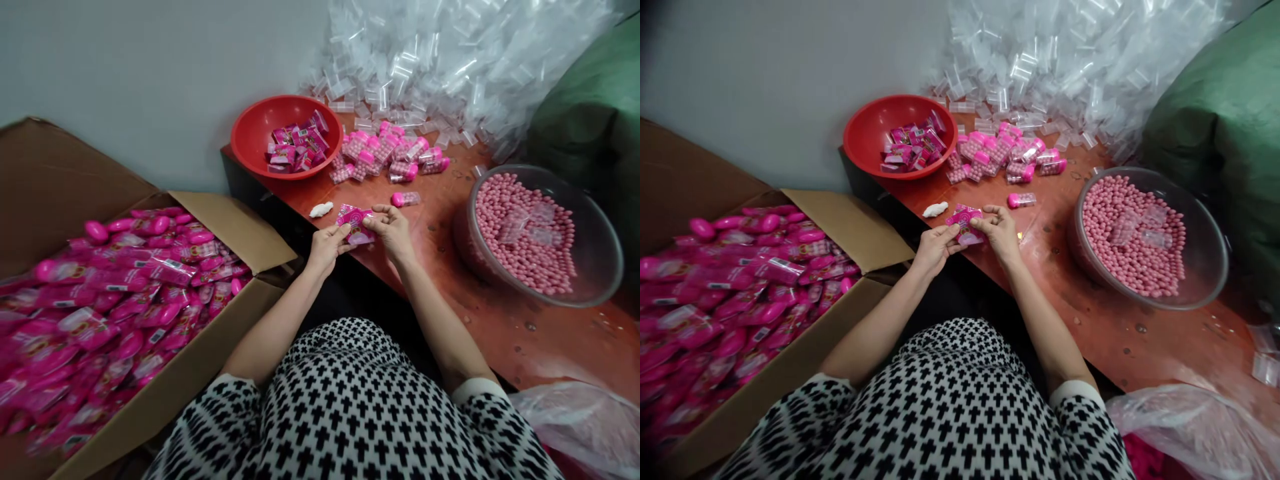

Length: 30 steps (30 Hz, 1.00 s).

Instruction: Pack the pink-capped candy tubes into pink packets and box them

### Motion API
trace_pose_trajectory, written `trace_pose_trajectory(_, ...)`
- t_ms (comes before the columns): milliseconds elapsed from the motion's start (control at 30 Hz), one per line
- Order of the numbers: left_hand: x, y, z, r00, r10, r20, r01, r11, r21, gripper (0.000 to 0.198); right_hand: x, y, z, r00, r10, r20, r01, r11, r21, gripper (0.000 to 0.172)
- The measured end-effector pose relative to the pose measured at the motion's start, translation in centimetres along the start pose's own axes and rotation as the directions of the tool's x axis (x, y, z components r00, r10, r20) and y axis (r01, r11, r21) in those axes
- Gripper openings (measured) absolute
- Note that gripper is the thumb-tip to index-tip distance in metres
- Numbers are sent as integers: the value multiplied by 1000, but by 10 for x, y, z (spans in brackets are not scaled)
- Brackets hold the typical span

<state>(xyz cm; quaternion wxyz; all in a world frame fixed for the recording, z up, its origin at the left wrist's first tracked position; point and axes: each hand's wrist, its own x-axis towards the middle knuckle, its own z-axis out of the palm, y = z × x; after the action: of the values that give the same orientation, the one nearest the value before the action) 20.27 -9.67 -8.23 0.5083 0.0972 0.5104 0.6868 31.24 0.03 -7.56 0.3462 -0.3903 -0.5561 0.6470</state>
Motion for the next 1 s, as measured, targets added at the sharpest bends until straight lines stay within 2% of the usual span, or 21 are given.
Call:
trace_pose_trajectory(67,1,1,-6,998,11,-57,-12,1000,-19,31,5,6,-2,999,-35,-26,31,990,-136,45)
trace_pose_trajectory(133,1,2,-11,995,22,-95,-24,1000,-20,30,11,13,-4,992,-121,-32,98,912,-399,40)
trace_pose_trajectory(200,0,3,-14,995,18,-101,-20,1000,-17,30,14,18,-6,973,-231,19,185,724,-665,34)
trace_pose_trajectory(267,-1,3,-13,995,7,-99,-8,1000,-17,30,14,19,-9,945,-313,91,259,551,-793,29)
trace_pose_trajectory(300,-1,3,-12,995,3,-104,-5,1000,-20,30,13,18,-11,935,-335,117,285,511,-811,28)
trace_pose_trajectory(367,-1,3,-10,992,0,-124,-4,1000,-31,30,11,14,-17,931,-340,130,299,508,-808,27)
trace_pose_trajectory(433,-1,4,-8,990,-8,-138,2,999,-43,30,11,6,-28,946,-312,91,249,516,-819,25)
trace_pose_trajectory(500,-1,6,-6,989,-25,-147,17,998,-59,30,17,-4,-40,954,-301,8,156,471,-868,24)
trace_pose_trajectory(567,-1,7,-5,987,-51,-155,38,996,-82,30,28,-15,-53,947,-320,-37,86,363,-928,26)
trace_pose_trajectory(633,-2,8,-4,983,-76,-164,59,992,-110,30,41,-25,-63,954,-298,39,103,202,-974,34)
trace_pose_trajectory(700,-2,8,-3,980,-101,-172,75,986,-149,29,53,-32,-70,969,-185,163,174,46,-984,40)
trace_pose_trajectory(767,-1,9,-2,976,-115,-185,77,976,-203,27,60,-34,-73,973,-72,221,218,-51,-975,38)
trace_pose_trajectory(833,0,10,1,974,-127,-190,76,963,-258,24,59,-33,-75,980,-53,192,186,-99,-978,34)
trace_pose_trajectory(900,0,9,5,972,-149,-180,90,949,-301,21,51,-29,-75,987,-97,130,121,-99,-988,33)
trace_pose_trajectory(933,0,8,7,971,-163,-173,101,942,-321,20,44,-26,-75,988,-121,97,90,-63,-994,32)
trace_pose_trajectory(967,1,7,9,969,-176,-171,109,933,-344,19,35,-24,-74,988,-140,64,66,9,-998,30)
trace_pose_trajectory(1000,1,6,11,967,-187,-172,113,923,-368,19,25,-21,-72,988,-148,35,54,127,-990,29)
